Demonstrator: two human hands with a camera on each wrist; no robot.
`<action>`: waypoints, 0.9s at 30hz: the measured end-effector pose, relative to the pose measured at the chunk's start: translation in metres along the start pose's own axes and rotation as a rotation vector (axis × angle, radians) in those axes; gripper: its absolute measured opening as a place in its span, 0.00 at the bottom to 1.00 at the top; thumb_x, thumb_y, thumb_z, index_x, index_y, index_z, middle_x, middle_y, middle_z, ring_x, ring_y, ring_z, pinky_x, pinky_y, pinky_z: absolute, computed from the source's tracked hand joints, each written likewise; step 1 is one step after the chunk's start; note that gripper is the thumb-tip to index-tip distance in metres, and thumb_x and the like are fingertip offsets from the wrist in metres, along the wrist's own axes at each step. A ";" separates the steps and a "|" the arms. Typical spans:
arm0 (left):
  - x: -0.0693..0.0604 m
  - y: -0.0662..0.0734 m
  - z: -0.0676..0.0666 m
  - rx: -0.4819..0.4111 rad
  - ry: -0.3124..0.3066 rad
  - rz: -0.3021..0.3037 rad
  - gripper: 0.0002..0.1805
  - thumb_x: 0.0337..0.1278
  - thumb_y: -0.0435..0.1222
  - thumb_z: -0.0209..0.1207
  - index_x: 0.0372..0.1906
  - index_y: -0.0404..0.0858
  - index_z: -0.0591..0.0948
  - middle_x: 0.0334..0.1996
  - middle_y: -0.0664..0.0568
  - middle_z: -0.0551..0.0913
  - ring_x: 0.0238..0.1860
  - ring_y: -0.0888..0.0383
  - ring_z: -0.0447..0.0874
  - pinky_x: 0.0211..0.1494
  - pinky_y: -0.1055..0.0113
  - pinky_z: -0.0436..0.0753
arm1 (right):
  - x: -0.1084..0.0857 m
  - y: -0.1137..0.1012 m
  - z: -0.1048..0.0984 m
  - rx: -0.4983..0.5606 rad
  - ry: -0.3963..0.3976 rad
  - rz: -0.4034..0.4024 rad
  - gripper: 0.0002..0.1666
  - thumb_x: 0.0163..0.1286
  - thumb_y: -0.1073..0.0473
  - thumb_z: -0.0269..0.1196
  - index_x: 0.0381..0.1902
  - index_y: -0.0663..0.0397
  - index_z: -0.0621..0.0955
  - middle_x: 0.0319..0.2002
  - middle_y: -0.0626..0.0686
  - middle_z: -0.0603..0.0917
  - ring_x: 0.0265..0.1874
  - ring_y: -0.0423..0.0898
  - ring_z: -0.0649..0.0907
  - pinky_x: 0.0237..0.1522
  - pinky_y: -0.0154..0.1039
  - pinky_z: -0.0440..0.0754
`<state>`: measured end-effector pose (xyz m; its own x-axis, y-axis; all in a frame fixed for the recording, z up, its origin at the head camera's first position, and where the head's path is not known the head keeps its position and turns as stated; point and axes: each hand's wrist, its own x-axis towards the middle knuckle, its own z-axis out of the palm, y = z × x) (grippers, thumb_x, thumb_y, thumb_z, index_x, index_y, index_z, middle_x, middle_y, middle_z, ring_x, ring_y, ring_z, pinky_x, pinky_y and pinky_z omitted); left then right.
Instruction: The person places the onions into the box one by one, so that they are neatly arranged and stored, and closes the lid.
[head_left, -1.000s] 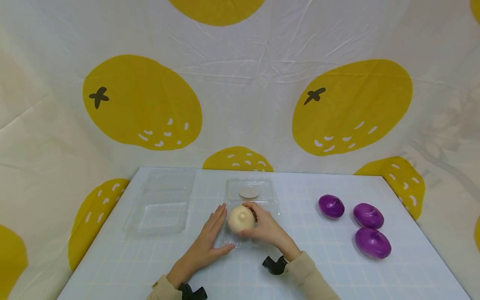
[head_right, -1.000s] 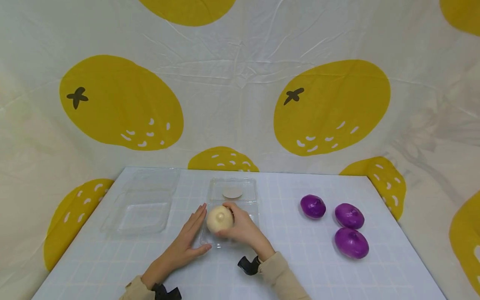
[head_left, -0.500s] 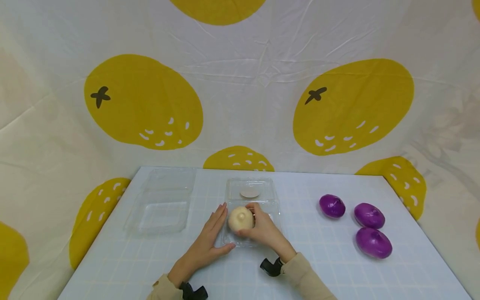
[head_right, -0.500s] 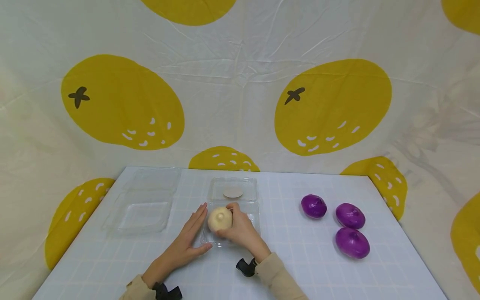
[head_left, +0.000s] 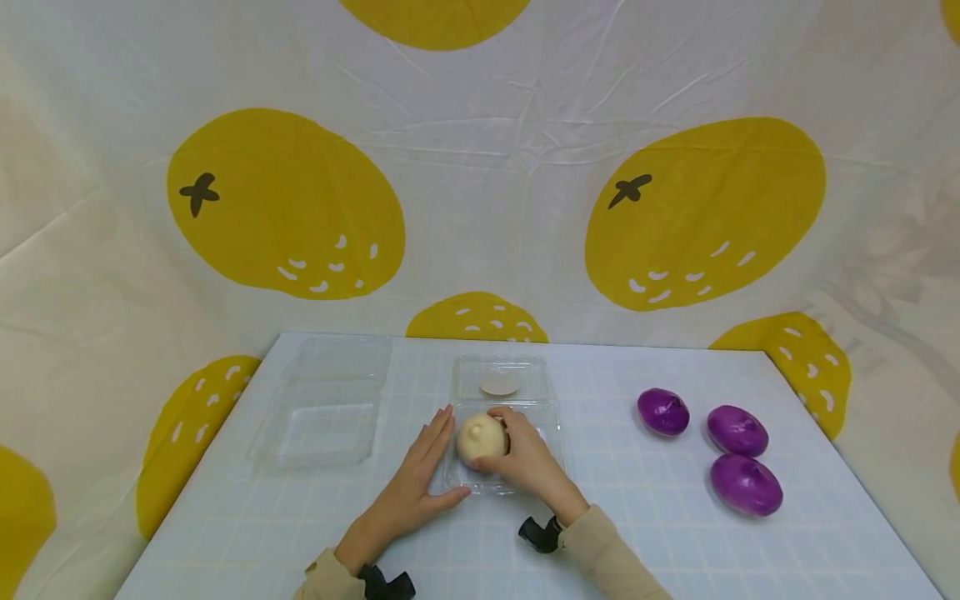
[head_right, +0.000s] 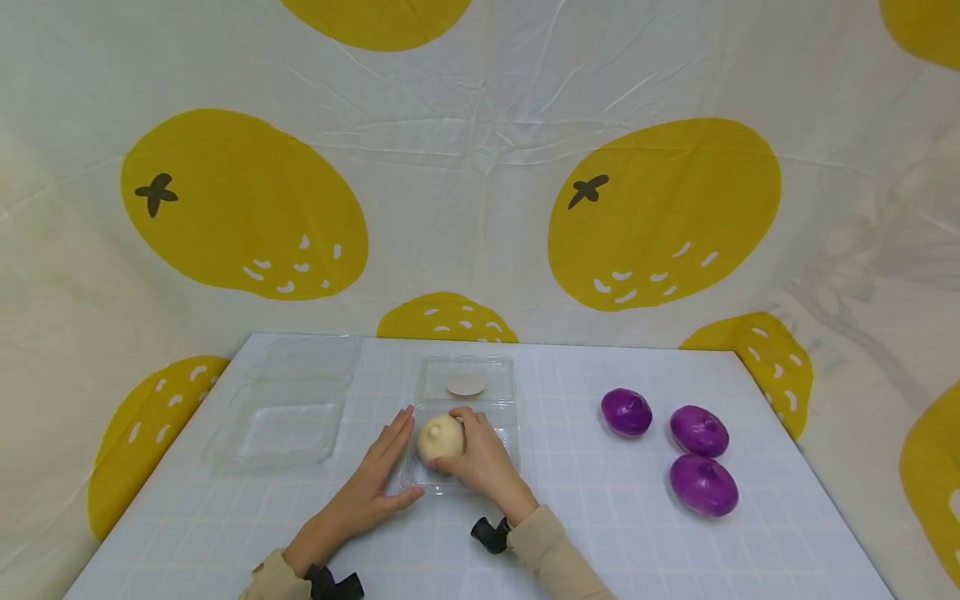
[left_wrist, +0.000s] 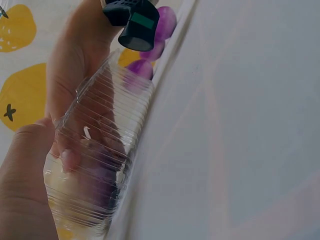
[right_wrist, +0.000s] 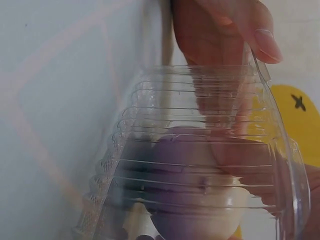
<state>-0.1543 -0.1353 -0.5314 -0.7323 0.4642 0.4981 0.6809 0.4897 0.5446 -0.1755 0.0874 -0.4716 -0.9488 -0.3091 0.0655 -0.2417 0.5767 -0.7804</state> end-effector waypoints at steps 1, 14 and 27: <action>0.000 0.000 0.000 0.002 0.001 0.001 0.52 0.61 0.57 0.62 0.77 0.29 0.54 0.78 0.40 0.50 0.78 0.42 0.46 0.78 0.64 0.41 | 0.000 0.000 0.000 -0.004 0.001 0.002 0.44 0.51 0.50 0.79 0.62 0.56 0.72 0.53 0.57 0.77 0.45 0.50 0.79 0.44 0.50 0.81; 0.001 -0.001 0.001 0.003 0.004 0.011 0.52 0.60 0.56 0.63 0.76 0.29 0.54 0.78 0.39 0.51 0.77 0.42 0.47 0.78 0.64 0.42 | -0.002 -0.004 -0.005 -0.023 -0.004 0.010 0.46 0.52 0.49 0.78 0.64 0.60 0.71 0.57 0.59 0.76 0.49 0.52 0.79 0.47 0.52 0.80; 0.001 0.000 0.001 0.005 0.006 0.008 0.52 0.60 0.57 0.63 0.76 0.29 0.55 0.78 0.40 0.51 0.77 0.42 0.47 0.78 0.64 0.42 | -0.003 -0.005 -0.011 -0.018 -0.016 -0.011 0.42 0.51 0.55 0.79 0.61 0.60 0.73 0.57 0.59 0.77 0.51 0.54 0.77 0.51 0.53 0.78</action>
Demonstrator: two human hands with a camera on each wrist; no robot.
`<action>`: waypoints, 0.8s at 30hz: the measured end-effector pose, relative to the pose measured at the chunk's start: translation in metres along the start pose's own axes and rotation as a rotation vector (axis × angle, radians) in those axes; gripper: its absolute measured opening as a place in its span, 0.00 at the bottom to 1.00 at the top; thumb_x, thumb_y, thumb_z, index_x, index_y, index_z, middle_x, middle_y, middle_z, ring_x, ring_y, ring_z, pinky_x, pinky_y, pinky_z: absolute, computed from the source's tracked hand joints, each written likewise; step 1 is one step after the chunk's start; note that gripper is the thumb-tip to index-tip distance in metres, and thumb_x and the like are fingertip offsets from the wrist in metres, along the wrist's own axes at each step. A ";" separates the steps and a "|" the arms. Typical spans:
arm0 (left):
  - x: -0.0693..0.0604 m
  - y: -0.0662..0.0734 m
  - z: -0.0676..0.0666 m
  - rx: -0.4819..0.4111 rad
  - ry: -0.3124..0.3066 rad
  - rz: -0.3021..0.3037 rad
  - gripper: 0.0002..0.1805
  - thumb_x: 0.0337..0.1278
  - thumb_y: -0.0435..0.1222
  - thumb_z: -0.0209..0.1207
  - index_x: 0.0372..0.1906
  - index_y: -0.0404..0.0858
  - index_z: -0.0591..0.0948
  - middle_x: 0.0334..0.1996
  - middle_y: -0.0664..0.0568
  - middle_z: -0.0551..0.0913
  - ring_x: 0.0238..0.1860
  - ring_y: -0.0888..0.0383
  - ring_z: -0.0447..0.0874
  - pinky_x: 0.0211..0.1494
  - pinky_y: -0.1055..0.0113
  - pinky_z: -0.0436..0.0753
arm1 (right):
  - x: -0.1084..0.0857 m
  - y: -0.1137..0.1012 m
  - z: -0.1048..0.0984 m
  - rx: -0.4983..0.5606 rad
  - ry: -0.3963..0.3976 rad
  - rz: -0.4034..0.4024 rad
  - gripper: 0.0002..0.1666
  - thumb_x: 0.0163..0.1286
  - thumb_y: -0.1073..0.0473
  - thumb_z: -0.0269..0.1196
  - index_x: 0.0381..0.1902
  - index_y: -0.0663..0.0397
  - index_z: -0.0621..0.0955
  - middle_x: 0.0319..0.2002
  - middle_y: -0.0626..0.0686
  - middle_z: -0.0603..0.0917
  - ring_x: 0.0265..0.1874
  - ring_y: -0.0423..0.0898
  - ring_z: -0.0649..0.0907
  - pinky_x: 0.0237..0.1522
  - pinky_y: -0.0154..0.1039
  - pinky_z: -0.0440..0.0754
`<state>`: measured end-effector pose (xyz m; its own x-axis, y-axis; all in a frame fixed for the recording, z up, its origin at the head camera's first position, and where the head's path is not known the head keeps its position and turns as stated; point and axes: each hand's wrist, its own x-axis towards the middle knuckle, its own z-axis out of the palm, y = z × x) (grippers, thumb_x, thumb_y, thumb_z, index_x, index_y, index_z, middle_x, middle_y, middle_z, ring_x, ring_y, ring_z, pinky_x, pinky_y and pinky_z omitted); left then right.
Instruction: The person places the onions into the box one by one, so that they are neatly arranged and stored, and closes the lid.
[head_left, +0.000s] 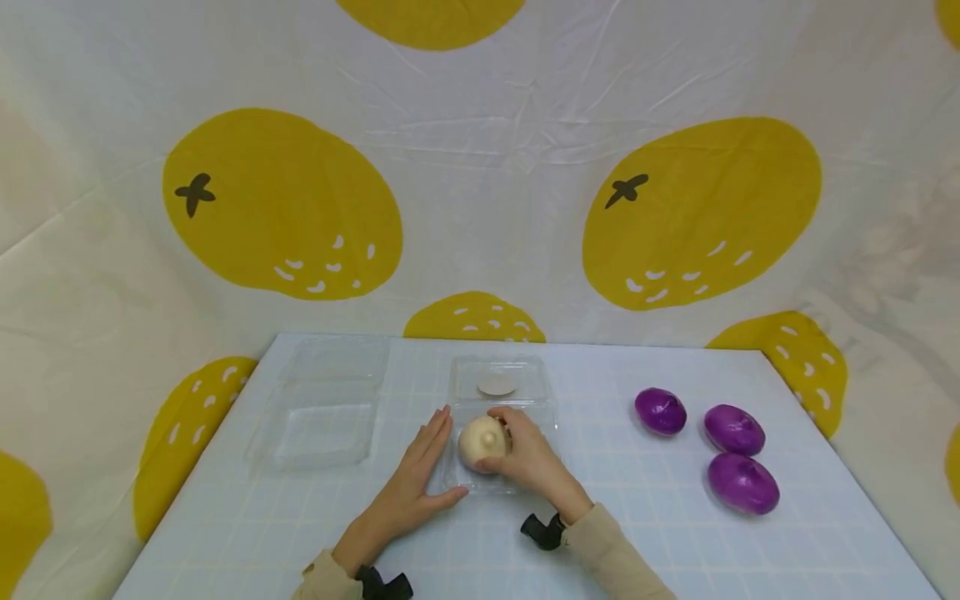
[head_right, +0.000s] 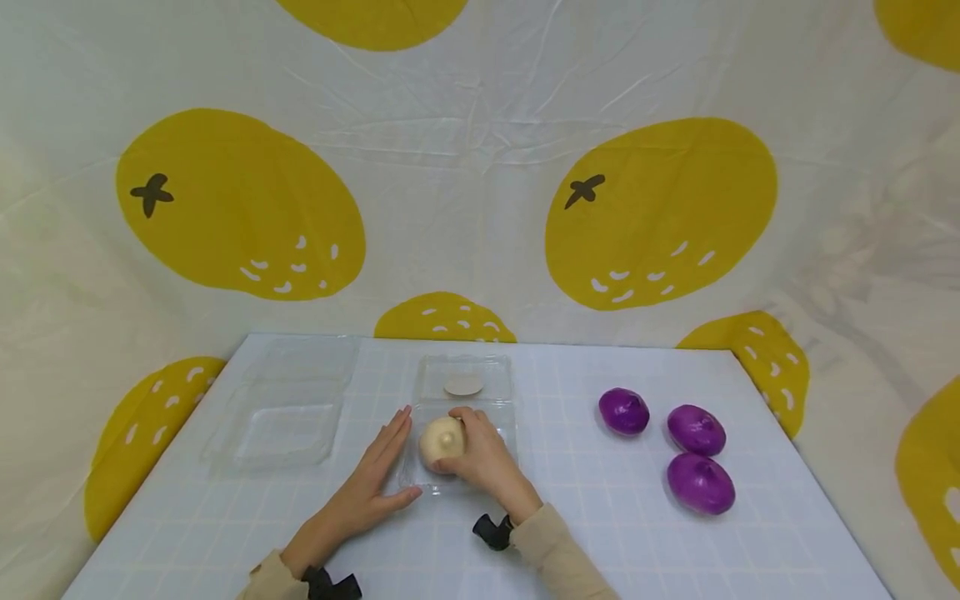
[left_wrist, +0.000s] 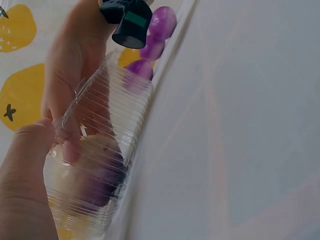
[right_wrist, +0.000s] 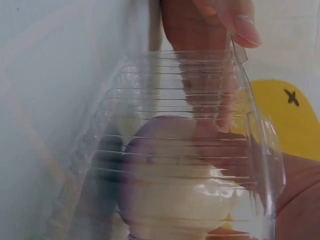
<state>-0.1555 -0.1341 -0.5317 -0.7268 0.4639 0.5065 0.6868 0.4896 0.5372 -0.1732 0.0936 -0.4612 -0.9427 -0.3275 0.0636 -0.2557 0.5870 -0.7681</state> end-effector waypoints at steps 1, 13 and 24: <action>0.000 0.000 0.000 0.001 -0.002 -0.002 0.52 0.60 0.57 0.63 0.76 0.29 0.55 0.78 0.40 0.51 0.77 0.42 0.46 0.78 0.65 0.42 | 0.001 0.001 0.001 0.007 0.001 0.001 0.43 0.52 0.54 0.79 0.62 0.60 0.73 0.57 0.59 0.77 0.51 0.53 0.77 0.51 0.52 0.78; -0.002 -0.003 0.001 0.008 0.007 0.015 0.52 0.61 0.57 0.62 0.76 0.29 0.54 0.78 0.39 0.51 0.77 0.41 0.47 0.79 0.64 0.42 | 0.003 0.004 0.009 0.042 -0.006 -0.016 0.43 0.58 0.53 0.75 0.66 0.62 0.69 0.61 0.61 0.74 0.56 0.55 0.76 0.54 0.55 0.77; 0.000 -0.002 0.001 0.010 0.005 0.009 0.52 0.61 0.57 0.62 0.76 0.29 0.54 0.78 0.39 0.51 0.77 0.42 0.47 0.78 0.64 0.42 | 0.001 0.000 -0.001 0.027 -0.024 -0.011 0.44 0.60 0.53 0.74 0.68 0.62 0.67 0.58 0.62 0.76 0.53 0.56 0.78 0.53 0.55 0.78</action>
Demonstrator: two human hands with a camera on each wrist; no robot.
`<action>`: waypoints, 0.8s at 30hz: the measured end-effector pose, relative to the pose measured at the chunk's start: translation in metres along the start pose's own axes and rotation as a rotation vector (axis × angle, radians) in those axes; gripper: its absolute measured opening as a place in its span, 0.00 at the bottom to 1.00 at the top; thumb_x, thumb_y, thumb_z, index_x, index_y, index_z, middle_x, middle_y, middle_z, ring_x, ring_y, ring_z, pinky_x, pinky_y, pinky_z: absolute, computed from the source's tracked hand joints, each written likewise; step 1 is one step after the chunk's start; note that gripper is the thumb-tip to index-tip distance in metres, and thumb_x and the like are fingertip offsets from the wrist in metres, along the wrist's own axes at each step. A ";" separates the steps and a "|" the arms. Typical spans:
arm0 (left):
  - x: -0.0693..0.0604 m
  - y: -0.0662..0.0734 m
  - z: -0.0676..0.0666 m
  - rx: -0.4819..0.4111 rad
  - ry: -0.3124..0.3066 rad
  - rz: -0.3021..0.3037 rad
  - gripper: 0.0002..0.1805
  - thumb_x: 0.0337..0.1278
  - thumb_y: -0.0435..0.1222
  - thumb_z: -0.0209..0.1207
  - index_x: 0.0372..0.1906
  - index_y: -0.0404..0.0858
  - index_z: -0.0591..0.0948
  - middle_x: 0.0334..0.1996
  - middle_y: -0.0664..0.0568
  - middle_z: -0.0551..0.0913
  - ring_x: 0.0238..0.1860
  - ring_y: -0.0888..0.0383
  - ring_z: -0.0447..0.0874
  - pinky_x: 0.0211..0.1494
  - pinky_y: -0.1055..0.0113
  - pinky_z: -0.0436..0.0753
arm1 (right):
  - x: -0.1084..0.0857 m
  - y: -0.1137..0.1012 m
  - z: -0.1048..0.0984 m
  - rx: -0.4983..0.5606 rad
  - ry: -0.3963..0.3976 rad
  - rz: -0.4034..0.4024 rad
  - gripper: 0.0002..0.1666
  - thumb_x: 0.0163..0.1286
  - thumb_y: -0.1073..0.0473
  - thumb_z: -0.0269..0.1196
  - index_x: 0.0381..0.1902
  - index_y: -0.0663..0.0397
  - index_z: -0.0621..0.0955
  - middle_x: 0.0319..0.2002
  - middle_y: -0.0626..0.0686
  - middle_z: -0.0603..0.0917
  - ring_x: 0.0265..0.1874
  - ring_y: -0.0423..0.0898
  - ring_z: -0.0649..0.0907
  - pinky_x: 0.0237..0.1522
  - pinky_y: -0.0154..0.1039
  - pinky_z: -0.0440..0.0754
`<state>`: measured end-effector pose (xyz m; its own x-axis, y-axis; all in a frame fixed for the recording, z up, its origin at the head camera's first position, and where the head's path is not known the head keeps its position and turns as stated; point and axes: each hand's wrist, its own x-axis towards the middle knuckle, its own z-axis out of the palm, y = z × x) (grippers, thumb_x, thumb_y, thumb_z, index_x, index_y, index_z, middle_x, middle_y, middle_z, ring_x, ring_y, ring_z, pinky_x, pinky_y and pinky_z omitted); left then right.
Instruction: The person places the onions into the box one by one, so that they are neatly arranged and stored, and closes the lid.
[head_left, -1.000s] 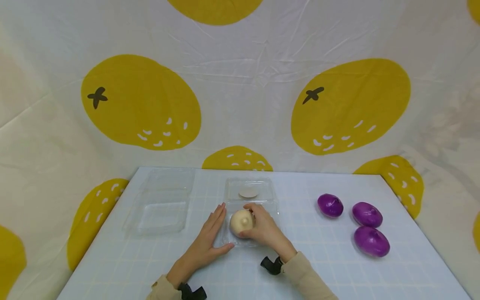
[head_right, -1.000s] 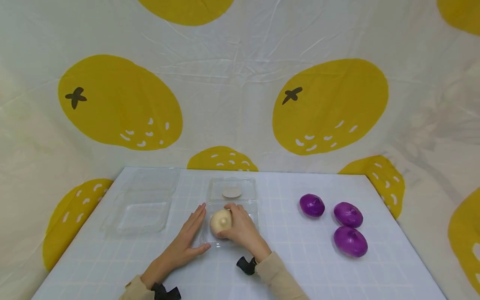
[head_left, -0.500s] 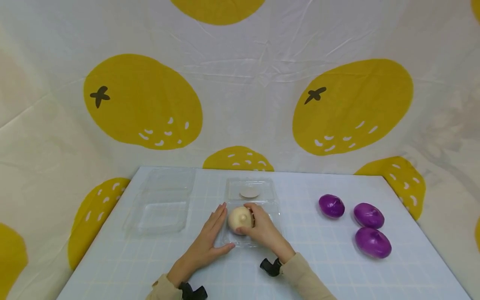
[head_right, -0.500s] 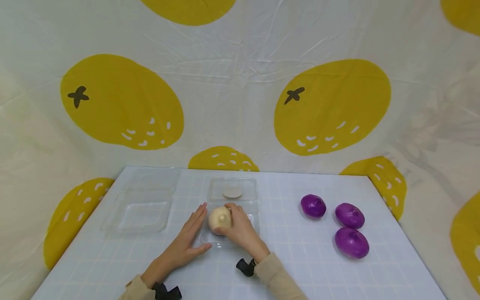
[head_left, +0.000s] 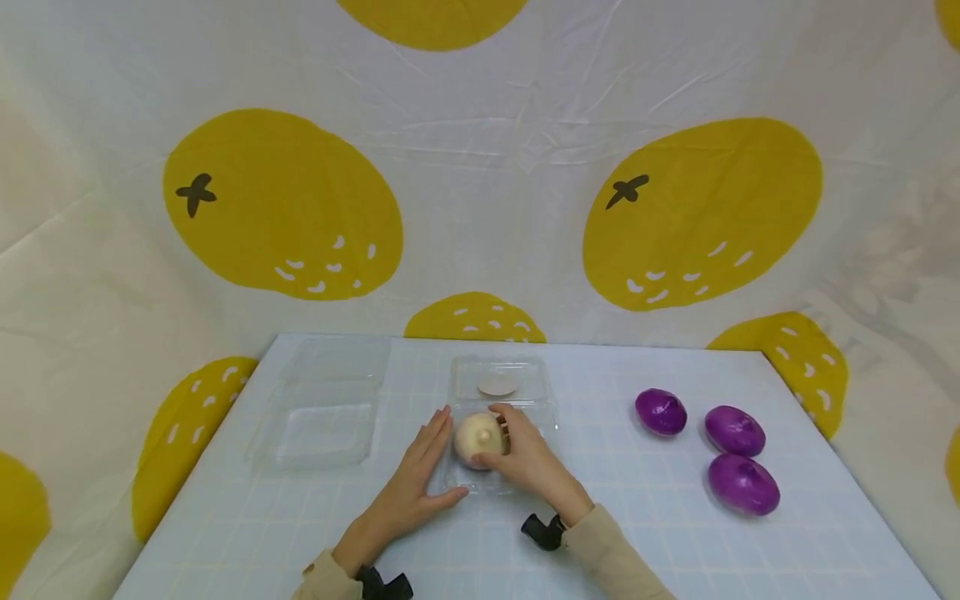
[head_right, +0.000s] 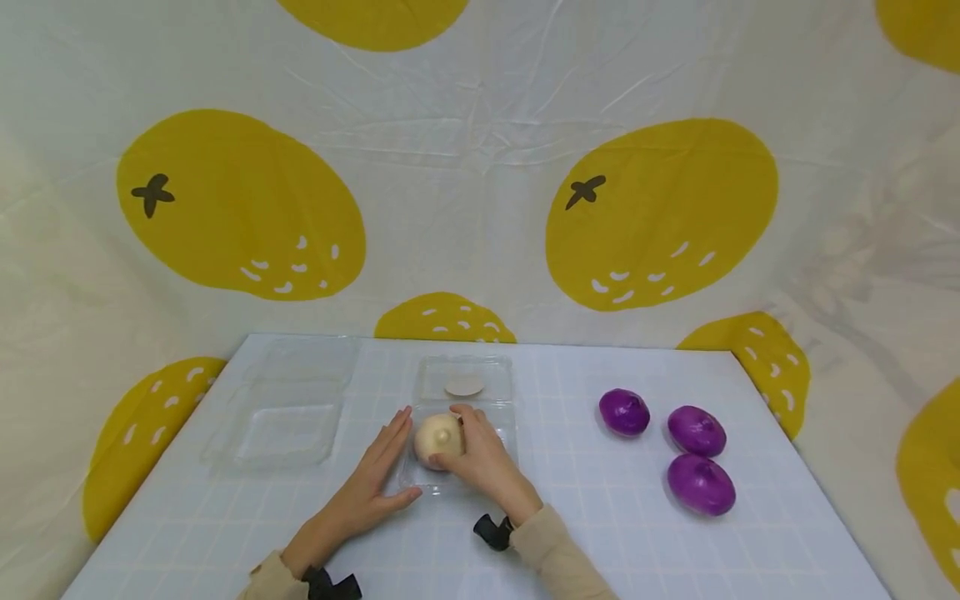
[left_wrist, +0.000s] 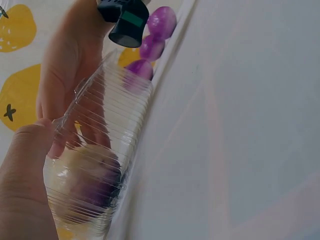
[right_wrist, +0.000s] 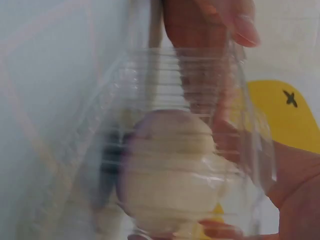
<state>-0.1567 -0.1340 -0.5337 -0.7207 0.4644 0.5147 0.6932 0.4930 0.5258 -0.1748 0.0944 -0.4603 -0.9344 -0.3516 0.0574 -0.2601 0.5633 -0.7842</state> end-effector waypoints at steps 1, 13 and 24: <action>0.000 0.000 0.000 0.000 0.002 0.000 0.52 0.61 0.58 0.61 0.76 0.29 0.54 0.78 0.39 0.51 0.77 0.42 0.47 0.79 0.64 0.42 | 0.000 -0.001 -0.002 0.002 -0.005 0.000 0.44 0.60 0.53 0.73 0.68 0.63 0.67 0.58 0.62 0.76 0.52 0.56 0.78 0.52 0.55 0.79; -0.002 -0.001 -0.001 -0.005 0.013 0.006 0.52 0.61 0.58 0.62 0.76 0.29 0.55 0.78 0.39 0.52 0.77 0.40 0.48 0.79 0.61 0.42 | -0.007 -0.016 -0.035 0.127 0.058 -0.058 0.34 0.65 0.56 0.70 0.65 0.59 0.72 0.58 0.61 0.77 0.56 0.62 0.78 0.59 0.56 0.77; -0.001 0.000 -0.001 -0.012 0.000 -0.012 0.53 0.60 0.56 0.64 0.77 0.29 0.54 0.78 0.40 0.50 0.77 0.40 0.47 0.79 0.62 0.42 | -0.003 0.001 -0.073 0.330 0.287 -0.284 0.18 0.68 0.68 0.65 0.55 0.65 0.78 0.52 0.62 0.82 0.51 0.60 0.82 0.55 0.39 0.82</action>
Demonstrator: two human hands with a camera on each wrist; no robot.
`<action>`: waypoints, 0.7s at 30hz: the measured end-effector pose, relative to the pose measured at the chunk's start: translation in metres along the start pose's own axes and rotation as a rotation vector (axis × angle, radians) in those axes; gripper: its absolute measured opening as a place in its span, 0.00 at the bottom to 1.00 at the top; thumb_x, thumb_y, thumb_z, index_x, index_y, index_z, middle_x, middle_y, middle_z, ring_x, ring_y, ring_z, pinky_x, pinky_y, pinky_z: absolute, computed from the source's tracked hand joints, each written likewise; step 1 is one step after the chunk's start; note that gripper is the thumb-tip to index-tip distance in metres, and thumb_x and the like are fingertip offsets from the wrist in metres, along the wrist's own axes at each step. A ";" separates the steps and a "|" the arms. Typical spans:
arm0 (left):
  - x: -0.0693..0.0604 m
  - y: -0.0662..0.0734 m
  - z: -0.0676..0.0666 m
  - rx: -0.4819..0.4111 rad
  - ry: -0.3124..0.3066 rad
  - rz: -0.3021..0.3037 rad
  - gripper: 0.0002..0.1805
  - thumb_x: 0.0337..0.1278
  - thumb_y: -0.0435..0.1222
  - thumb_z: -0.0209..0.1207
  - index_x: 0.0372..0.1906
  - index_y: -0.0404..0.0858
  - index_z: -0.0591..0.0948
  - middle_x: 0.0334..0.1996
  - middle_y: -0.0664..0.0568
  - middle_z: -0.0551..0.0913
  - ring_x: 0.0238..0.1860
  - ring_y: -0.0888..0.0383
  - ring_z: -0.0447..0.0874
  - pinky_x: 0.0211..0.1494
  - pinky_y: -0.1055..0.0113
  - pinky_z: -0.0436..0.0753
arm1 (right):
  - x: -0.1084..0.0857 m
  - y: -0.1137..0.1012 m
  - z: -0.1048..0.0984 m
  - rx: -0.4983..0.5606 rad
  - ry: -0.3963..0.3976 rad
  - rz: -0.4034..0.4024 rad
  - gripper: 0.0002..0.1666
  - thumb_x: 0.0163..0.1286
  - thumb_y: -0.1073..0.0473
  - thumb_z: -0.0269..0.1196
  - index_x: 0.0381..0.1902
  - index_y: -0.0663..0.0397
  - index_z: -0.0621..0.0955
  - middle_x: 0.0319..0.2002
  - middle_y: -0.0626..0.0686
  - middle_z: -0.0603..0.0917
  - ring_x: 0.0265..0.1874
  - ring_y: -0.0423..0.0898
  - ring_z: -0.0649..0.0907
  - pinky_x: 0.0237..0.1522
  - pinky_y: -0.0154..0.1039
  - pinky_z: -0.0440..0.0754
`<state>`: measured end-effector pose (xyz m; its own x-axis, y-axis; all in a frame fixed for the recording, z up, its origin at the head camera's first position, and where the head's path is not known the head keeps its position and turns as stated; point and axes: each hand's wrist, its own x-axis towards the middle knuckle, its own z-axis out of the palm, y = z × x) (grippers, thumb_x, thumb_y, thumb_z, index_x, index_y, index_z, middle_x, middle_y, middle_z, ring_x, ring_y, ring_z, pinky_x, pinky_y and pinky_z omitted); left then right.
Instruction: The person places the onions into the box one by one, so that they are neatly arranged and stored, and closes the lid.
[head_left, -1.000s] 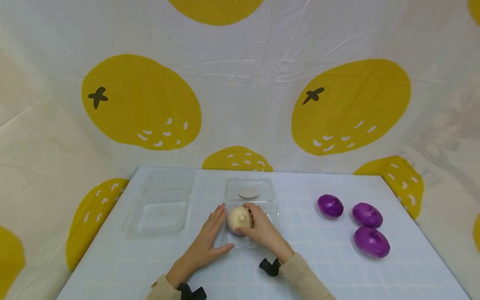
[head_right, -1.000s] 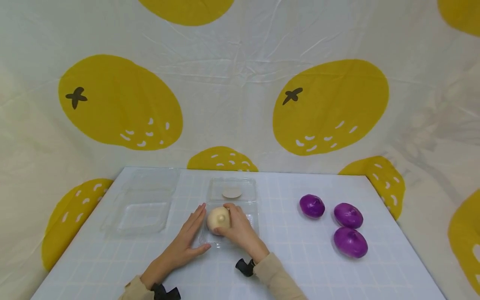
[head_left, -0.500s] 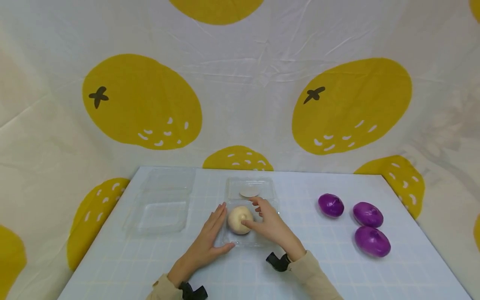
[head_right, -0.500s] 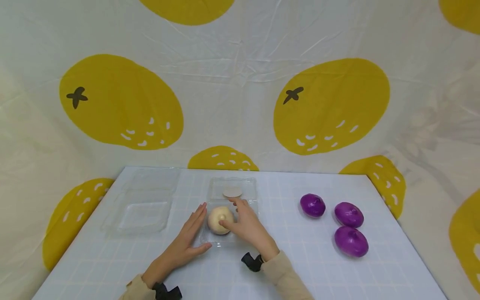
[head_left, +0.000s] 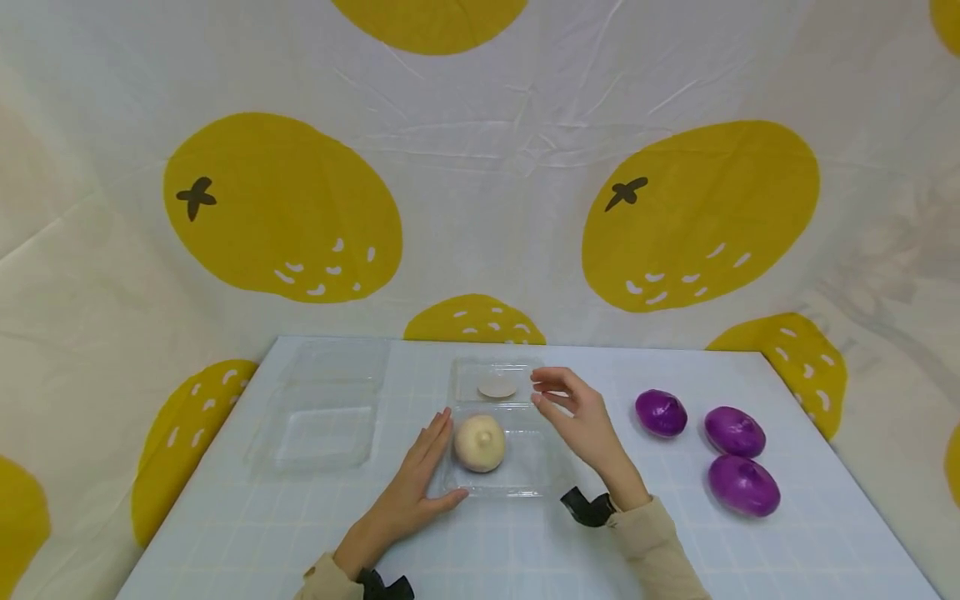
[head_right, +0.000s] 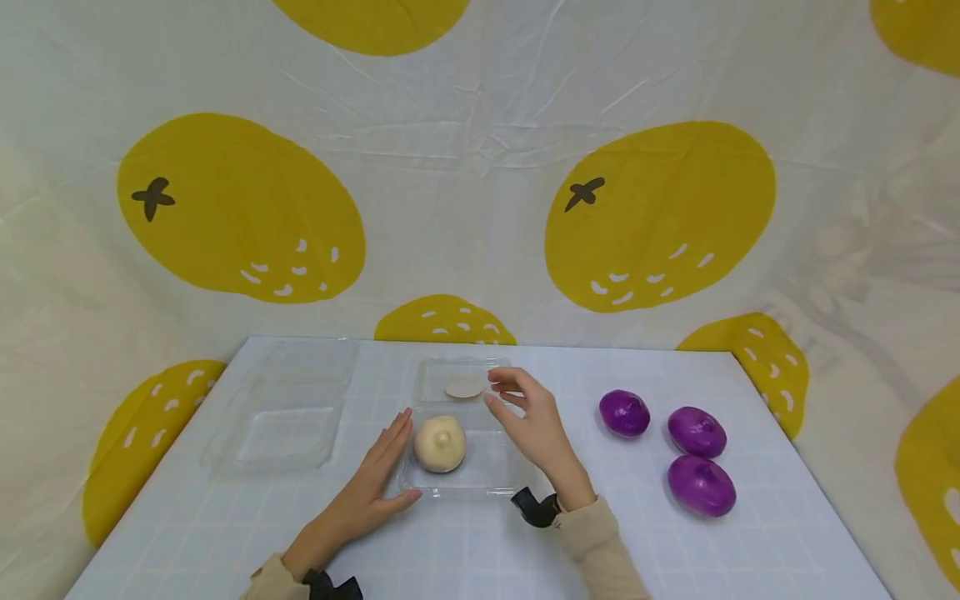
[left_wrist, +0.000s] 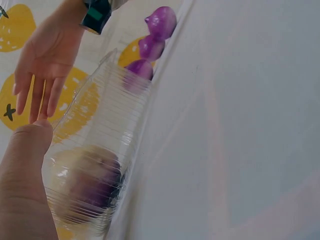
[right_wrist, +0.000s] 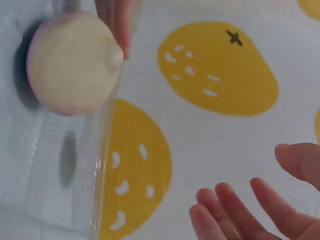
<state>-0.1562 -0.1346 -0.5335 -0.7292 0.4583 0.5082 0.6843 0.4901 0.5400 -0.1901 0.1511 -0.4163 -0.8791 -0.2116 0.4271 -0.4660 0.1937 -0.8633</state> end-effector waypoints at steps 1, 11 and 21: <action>0.000 0.000 0.000 -0.001 -0.002 -0.002 0.53 0.60 0.55 0.64 0.77 0.29 0.53 0.78 0.40 0.50 0.77 0.40 0.47 0.79 0.62 0.42 | 0.001 0.001 -0.004 0.011 0.024 -0.022 0.17 0.68 0.70 0.64 0.54 0.67 0.79 0.52 0.63 0.82 0.51 0.59 0.82 0.55 0.37 0.81; 0.000 0.002 0.000 0.009 -0.015 -0.016 0.53 0.59 0.56 0.64 0.77 0.30 0.53 0.78 0.41 0.50 0.77 0.41 0.46 0.79 0.61 0.42 | 0.002 0.012 -0.045 0.014 0.212 -0.079 0.15 0.69 0.73 0.61 0.53 0.69 0.79 0.50 0.66 0.81 0.50 0.45 0.83 0.55 0.29 0.79; 0.000 0.002 0.000 0.001 -0.018 -0.020 0.53 0.60 0.56 0.63 0.77 0.30 0.53 0.79 0.41 0.49 0.77 0.40 0.46 0.79 0.60 0.42 | -0.004 0.014 -0.083 -0.085 0.356 -0.098 0.16 0.65 0.80 0.59 0.51 0.79 0.77 0.48 0.74 0.79 0.47 0.48 0.83 0.52 0.27 0.79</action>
<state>-0.1546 -0.1338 -0.5320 -0.7430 0.4617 0.4846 0.6692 0.4999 0.5498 -0.2016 0.2343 -0.4074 -0.8024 0.1105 0.5865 -0.5435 0.2708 -0.7945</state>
